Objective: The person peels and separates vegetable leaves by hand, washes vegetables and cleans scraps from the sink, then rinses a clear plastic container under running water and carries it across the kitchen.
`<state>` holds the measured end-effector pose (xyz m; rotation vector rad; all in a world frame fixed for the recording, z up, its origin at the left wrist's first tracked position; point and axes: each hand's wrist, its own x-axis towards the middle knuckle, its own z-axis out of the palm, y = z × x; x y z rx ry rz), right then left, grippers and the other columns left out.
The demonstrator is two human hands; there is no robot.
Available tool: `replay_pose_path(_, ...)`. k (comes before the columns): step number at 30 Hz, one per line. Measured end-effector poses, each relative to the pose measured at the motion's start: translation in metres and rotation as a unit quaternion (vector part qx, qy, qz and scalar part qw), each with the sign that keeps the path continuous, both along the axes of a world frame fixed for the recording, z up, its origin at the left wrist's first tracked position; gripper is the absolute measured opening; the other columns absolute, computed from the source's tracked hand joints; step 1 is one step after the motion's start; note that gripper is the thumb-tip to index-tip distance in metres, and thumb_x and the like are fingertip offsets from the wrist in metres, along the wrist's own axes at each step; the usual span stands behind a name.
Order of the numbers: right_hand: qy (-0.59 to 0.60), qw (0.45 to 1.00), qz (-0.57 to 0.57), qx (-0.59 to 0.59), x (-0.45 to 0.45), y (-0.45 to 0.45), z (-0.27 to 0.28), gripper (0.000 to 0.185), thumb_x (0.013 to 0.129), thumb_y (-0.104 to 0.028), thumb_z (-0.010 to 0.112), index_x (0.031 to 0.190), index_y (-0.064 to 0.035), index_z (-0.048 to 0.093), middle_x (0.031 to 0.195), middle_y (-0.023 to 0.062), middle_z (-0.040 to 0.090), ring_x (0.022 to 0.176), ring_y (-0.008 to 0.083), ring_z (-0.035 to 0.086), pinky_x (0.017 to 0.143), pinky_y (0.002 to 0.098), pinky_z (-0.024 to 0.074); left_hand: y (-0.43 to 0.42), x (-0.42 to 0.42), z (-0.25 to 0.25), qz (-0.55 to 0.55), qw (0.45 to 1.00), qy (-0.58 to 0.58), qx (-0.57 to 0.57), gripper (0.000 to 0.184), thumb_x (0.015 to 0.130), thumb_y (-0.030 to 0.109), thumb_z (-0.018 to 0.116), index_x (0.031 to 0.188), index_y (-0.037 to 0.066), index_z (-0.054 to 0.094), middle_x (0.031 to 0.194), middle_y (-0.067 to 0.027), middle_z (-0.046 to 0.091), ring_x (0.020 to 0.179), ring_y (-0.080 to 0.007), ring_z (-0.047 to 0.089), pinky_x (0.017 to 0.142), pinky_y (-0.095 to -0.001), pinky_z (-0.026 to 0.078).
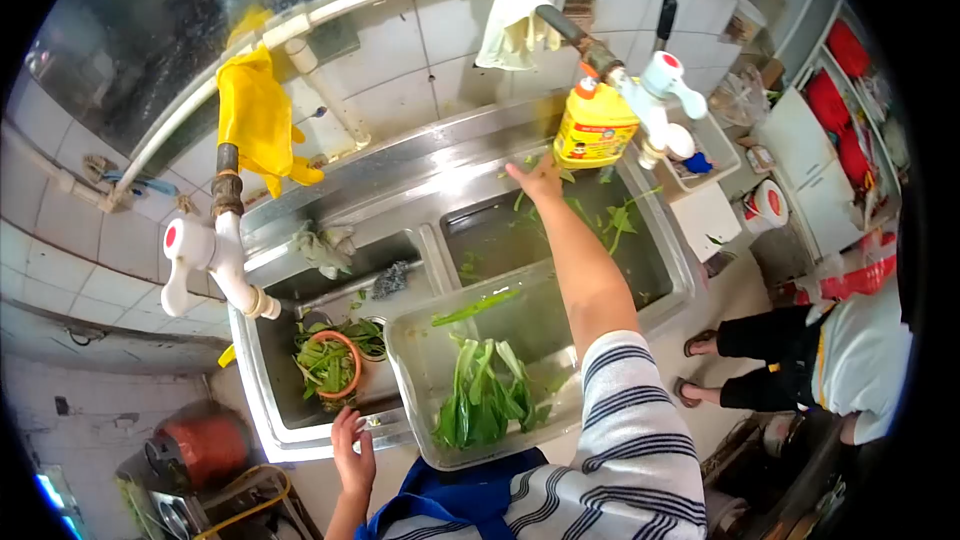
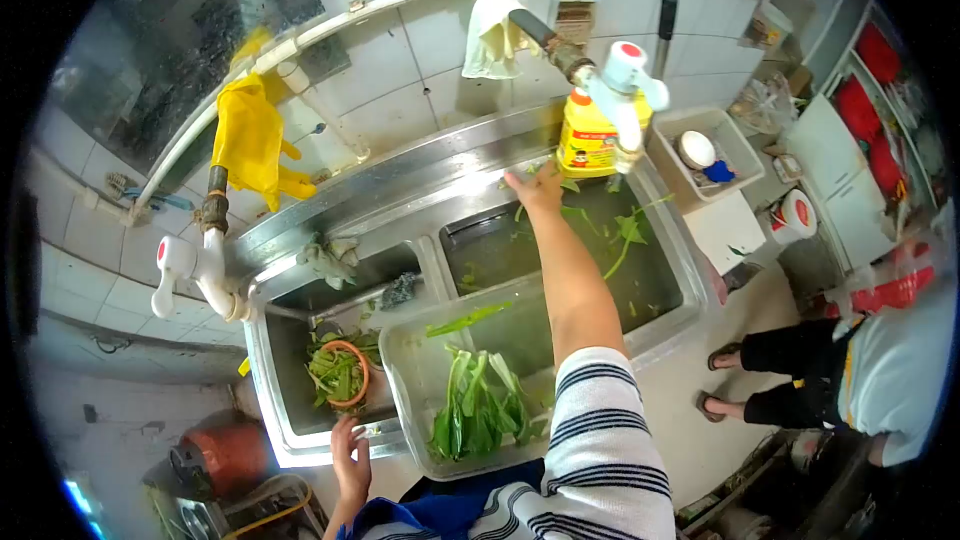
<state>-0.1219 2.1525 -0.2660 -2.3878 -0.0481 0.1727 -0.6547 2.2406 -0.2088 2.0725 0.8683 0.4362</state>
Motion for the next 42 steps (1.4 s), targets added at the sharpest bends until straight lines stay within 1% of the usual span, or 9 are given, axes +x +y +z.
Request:
replay_pose_path(5, -0.014, 0.991, 0.028, -0.127, 0.000, 0.025, 0.001, 0.088, 0.063, -0.060, 0.061, 0.125, -0.0051, 0.031, 0.122, 0.0231, 0.038, 0.109, 0.0362, 0.042, 0.088, 0.0417, 0.0381, -0.011, -0.001, -0.005, 0.022, 0.998, 0.008, -0.057, 0.034, 0.077, -0.007, 0.047, 0.110, 0.000, 0.048, 0.117, -0.0158, 0.044, 0.091, -0.0235, 0.056, 0.077, -0.0307, 0.048)
replay_pose_path(12, -0.291, 0.893, 0.342, 0.015, -0.034, 0.041, -0.040, 0.024, 0.070, -0.018, 0.060, 0.084, -0.0011, 0.050, 0.081, 0.0196, 0.058, 0.077, 0.0346, 0.059, 0.066, 0.0420, 0.0480, -0.012, 0.028, 0.007, -0.024, 0.999, 0.030, -0.010, 0.024, 0.075, -0.007, 0.049, 0.098, -0.001, 0.054, 0.115, -0.0157, 0.047, 0.089, -0.0226, 0.056, 0.073, -0.0286, 0.048)
replay_pose_path(14, 0.161, 0.897, 0.411, 0.019, -0.042, 0.002, 0.027, 0.021, 0.068, -0.012, 0.060, 0.082, -0.0002, 0.051, 0.073, 0.0136, 0.058, 0.058, 0.0250, 0.061, 0.052, 0.0347, 0.0499, -0.007, 0.031, 0.008, -0.032, 0.999, 0.028, -0.012, 0.024, 0.075, -0.007, 0.049, 0.097, -0.001, 0.055, 0.115, -0.0158, 0.047, 0.089, -0.0226, 0.056, 0.072, -0.0283, 0.048)
replay_pose_path(15, 0.142, 0.900, 0.410, 0.039, -0.028, -0.022, 0.017, 0.023, 0.067, -0.010, 0.060, 0.087, 0.0005, 0.053, 0.073, 0.0110, 0.058, 0.046, 0.0173, 0.058, 0.044, 0.0288, 0.0488, -0.005, 0.029, 0.008, -0.024, 0.999, 0.027, -0.011, 0.023, 0.075, -0.007, 0.050, 0.096, -0.001, 0.055, 0.115, -0.0159, 0.047, 0.089, -0.0227, 0.056, 0.072, -0.0280, 0.048)
replay_pose_path(18, 0.085, 0.936, 0.332, -0.083, 0.007, -0.095, 0.027, 0.017, 0.069, -0.011, 0.056, 0.084, -0.0042, 0.059, 0.069, 0.0130, 0.060, 0.052, 0.0247, 0.059, 0.050, 0.0335, 0.0489, -0.003, 0.019, 0.001, -0.014, 0.999, 0.043, -0.009, 0.020, 0.074, -0.006, 0.050, 0.093, -0.002, 0.056, 0.114, -0.0160, 0.048, 0.087, -0.0223, 0.057, 0.070, -0.0277, 0.048)
replay_pose_path(21, -0.048, 0.919, 0.318, -0.226, 0.036, -0.167, 0.005, 0.026, 0.073, -0.009, 0.049, 0.098, -0.0082, 0.057, 0.108, 0.0170, 0.052, 0.088, 0.0318, 0.057, 0.076, 0.0376, 0.0472, -0.003, 0.014, -0.009, -0.012, 0.998, 0.050, -0.025, 0.018, 0.075, -0.005, 0.050, 0.092, -0.002, 0.056, 0.113, -0.0159, 0.049, 0.086, -0.0226, 0.057, 0.070, -0.0281, 0.048)
replay_pose_path(27, 0.137, 0.800, 0.326, -0.485, -0.008, -0.210, -0.022, 0.031, 0.073, -0.009, 0.050, 0.102, -0.0129, 0.060, 0.114, 0.0174, 0.051, 0.102, 0.0296, 0.053, 0.083, 0.0378, 0.0435, -0.008, 0.026, 0.004, -0.073, 0.991, 0.091, 0.069, 0.015, 0.075, -0.004, 0.051, 0.090, -0.002, 0.056, 0.113, -0.0164, 0.049, 0.086, -0.0237, 0.057, 0.070, -0.0291, 0.047)
replay_pose_path(31, 0.161, 0.762, 0.384, -0.495, -0.022, -0.217, -0.032, 0.028, 0.069, -0.019, 0.059, 0.095, -0.0091, 0.062, 0.102, 0.0172, 0.058, 0.097, 0.0278, 0.055, 0.080, 0.0370, 0.0440, -0.012, 0.026, 0.005, -0.077, 0.992, 0.085, 0.061, 0.014, 0.075, -0.003, 0.053, 0.088, -0.001, 0.058, 0.111, -0.0169, 0.051, 0.088, -0.0262, 0.056, 0.071, -0.0312, 0.046)
replay_pose_path(42, 0.024, 0.955, 0.278, -0.096, 0.021, -0.160, -0.002, 0.038, 0.079, -0.029, 0.056, 0.109, -0.0064, 0.053, 0.107, 0.0155, 0.055, 0.101, 0.0299, 0.051, 0.085, 0.0328, 0.0400, -0.022, 0.002, -0.001, -0.036, 0.994, 0.093, 0.048, 0.015, 0.074, -0.002, 0.054, 0.086, 0.002, 0.061, 0.105, -0.0166, 0.054, 0.089, -0.0291, 0.056, 0.072, -0.0331, 0.046)
